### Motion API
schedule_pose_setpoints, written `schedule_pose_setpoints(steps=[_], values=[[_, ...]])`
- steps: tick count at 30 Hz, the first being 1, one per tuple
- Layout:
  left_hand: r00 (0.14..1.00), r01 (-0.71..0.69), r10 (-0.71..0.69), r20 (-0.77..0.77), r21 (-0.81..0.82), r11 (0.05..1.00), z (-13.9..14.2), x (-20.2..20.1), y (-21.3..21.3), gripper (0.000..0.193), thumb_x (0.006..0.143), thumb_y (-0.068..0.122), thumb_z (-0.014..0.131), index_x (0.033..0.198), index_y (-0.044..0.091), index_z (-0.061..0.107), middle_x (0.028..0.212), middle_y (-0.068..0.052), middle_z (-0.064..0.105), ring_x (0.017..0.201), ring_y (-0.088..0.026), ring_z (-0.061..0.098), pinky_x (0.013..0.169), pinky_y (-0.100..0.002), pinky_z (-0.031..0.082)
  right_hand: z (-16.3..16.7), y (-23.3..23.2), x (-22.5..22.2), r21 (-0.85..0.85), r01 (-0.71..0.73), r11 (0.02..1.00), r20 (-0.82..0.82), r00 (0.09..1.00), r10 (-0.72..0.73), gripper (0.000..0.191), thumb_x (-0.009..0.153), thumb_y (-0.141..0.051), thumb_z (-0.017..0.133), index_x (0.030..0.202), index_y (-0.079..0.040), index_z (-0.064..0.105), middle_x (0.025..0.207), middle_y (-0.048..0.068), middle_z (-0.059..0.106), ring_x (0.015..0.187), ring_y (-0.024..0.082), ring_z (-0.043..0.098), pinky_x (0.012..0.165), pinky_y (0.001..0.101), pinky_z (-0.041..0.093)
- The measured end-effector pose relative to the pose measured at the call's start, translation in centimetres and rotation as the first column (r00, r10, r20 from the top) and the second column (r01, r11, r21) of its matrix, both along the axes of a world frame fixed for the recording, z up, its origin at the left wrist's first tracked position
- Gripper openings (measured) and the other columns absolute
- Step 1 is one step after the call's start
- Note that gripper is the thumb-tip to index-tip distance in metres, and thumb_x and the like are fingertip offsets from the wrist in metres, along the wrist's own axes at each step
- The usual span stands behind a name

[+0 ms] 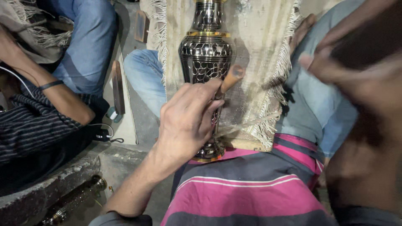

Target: The person sits on the floor with a brass vase held between their legs and engraves decorative patterns into its surface. They hold a small chisel against the metal with one hand and strike it with a wooden mallet held in the other hand, working around the vase body.

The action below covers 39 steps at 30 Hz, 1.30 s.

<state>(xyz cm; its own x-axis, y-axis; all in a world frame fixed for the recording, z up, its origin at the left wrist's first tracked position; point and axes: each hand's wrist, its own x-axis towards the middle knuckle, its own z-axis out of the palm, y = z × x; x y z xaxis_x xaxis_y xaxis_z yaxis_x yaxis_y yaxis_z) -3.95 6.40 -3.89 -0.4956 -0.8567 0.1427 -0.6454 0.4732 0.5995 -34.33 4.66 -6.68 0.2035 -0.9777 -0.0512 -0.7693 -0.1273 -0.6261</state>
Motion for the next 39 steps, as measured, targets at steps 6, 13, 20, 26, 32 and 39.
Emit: schedule_pose_setpoints(steps=[6, 13, 20, 26, 32, 39], values=[[0.993, 0.094, -0.100, 0.067, 0.091, 0.991, 0.9, 0.0, -1.2, 0.037, 0.095, 0.003, 0.072, 0.130, 0.005, 0.061, 0.108, -0.011, 0.070, 0.094, -0.032, 0.065, 0.081, -0.044, 0.053, -5.1, 5.1, 1.4, 0.145, 0.395, 0.907, 0.685, 0.622, -0.380, 0.030, 0.081, 0.004, 0.085, 0.100, 0.000, 0.061, 0.091, 0.007, 0.062, 0.082, 0.009, 0.058, 0.079, 0.0221, 0.047], [0.949, 0.248, -0.280, 0.147, 0.202, 0.947, 1.3, -0.2, -3.2, 0.031, 0.095, 0.010, 0.070, 0.124, 0.006, 0.059, 0.097, -0.011, 0.068, 0.087, -0.034, 0.062, 0.074, -0.046, 0.050, -7.6, 6.1, 1.4, -0.060, 0.391, 0.918, 0.340, 0.873, -0.350, 0.028, 0.080, 0.010, 0.088, 0.093, 0.003, 0.063, 0.076, 0.011, 0.058, 0.067, 0.014, 0.059, 0.068, 0.0272, 0.048], [0.865, 0.458, -0.492, 0.096, 0.247, 0.854, 1.9, -0.3, -5.3, 0.041, 0.084, 0.001, 0.065, 0.124, 0.008, 0.060, 0.098, -0.011, 0.071, 0.095, -0.035, 0.067, 0.077, -0.047, 0.053, -9.6, 10.3, 3.9, 0.062, 0.540, 0.840, 0.507, 0.708, -0.492, 0.023, 0.089, 0.003, 0.084, 0.096, 0.001, 0.062, 0.088, 0.004, 0.065, 0.080, 0.012, 0.063, 0.079, 0.0247, 0.052], [0.757, 0.615, -0.650, 0.058, 0.270, 0.741, 2.1, -0.9, -7.1, 0.039, 0.082, 0.006, 0.067, 0.121, 0.007, 0.062, 0.092, -0.013, 0.069, 0.098, -0.035, 0.069, 0.080, -0.048, 0.054, -9.8, 11.1, 5.8, -0.189, 0.537, 0.822, 0.262, 0.834, -0.485, 0.026, 0.085, 0.005, 0.084, 0.103, 0.004, 0.065, 0.075, 0.012, 0.056, 0.065, 0.019, 0.055, 0.066, 0.0285, 0.042], [0.647, 0.712, -0.759, 0.073, 0.299, 0.635, 2.1, -1.6, -8.4, 0.040, 0.081, 0.000, 0.061, 0.120, 0.006, 0.065, 0.084, -0.016, 0.070, 0.090, -0.037, 0.070, 0.074, -0.048, 0.054, -11.0, 12.2, 6.5, -0.233, 0.561, 0.794, 0.373, 0.806, -0.460, 0.026, 0.096, 0.014, 0.080, 0.112, 0.005, 0.061, 0.088, 0.014, 0.066, 0.077, 0.021, 0.065, 0.076, 0.0290, 0.052], [0.587, 0.739, -0.809, 0.040, 0.382, 0.555, 2.1, -2.0, -9.2, 0.033, 0.085, 0.004, 0.062, 0.118, 0.006, 0.066, 0.083, -0.016, 0.071, 0.089, -0.036, 0.071, 0.073, -0.049, 0.054, -14.9, 14.1, 6.5, -0.419, 0.522, 0.743, 0.271, 0.853, -0.446, 0.033, 0.092, 0.015, 0.080, 0.111, 0.003, 0.055, 0.096, 0.016, 0.065, 0.086, 0.024, 0.068, 0.084, 0.0348, 0.057]])
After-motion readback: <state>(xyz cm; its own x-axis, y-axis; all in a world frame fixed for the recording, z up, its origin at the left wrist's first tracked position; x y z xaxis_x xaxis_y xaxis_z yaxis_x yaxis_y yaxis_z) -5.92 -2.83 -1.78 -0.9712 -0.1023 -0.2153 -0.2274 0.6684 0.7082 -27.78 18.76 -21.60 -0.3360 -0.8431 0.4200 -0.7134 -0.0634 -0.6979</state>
